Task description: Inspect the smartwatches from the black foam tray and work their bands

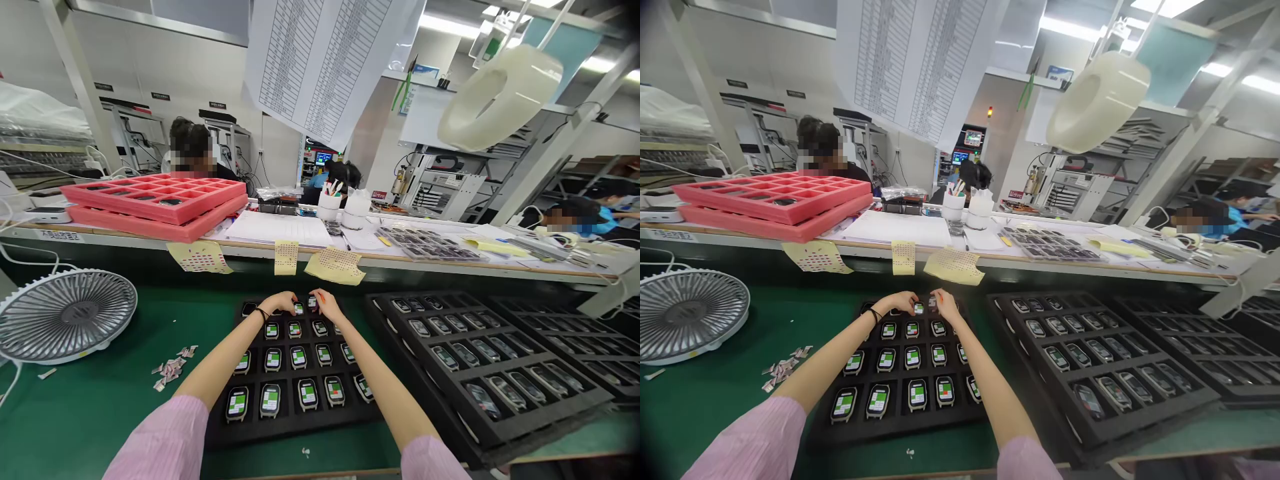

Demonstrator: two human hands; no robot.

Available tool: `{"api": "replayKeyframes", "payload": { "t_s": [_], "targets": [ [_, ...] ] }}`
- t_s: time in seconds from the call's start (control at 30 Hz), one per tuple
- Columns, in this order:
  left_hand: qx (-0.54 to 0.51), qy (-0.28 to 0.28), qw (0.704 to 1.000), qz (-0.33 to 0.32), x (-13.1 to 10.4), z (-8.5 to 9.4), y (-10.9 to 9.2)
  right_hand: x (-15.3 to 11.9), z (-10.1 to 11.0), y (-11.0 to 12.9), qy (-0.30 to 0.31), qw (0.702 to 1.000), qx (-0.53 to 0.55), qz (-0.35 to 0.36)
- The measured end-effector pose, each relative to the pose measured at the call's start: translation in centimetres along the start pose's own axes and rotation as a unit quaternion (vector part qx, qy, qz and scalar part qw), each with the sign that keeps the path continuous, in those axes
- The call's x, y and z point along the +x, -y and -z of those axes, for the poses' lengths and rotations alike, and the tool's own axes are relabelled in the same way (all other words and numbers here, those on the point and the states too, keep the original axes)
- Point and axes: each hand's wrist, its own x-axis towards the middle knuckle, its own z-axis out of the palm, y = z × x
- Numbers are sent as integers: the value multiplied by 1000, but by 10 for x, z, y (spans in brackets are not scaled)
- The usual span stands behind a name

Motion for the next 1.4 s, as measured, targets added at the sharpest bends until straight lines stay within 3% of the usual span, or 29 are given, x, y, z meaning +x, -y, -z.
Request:
{"api": "replayKeyframes", "payload": {
  "t_s": [0.17,0.37,0.5,0.67,0.83,1.0,1.07,1.2,1.4],
  "targets": [
    [-9,11,1000,-14,-4,3,-1,-2,-1,0,-25,997,64,15],
    [-33,19,997,-70,6,3,10,-4,-4,-13,-11,990,141,7],
    [-100,12,989,-110,7,-5,18,-9,-9,-17,-3,984,180,2],
    [-228,-25,969,-92,-7,-5,12,-16,-11,-11,5,975,222,-1],
    [-414,-73,903,-86,-47,2,10,-24,-4,-1,-1,968,250,4],
    [-572,-73,815,-58,-95,-10,14,-40,2,12,41,961,274,30],
    [-584,-112,801,-60,-105,-18,18,-47,3,17,77,955,282,46],
    [-555,-204,801,-97,-110,-35,27,-59,2,23,128,947,288,66],
    [-431,-276,837,-192,-110,-55,31,-76,-7,35,153,940,298,58]
  ]
}}
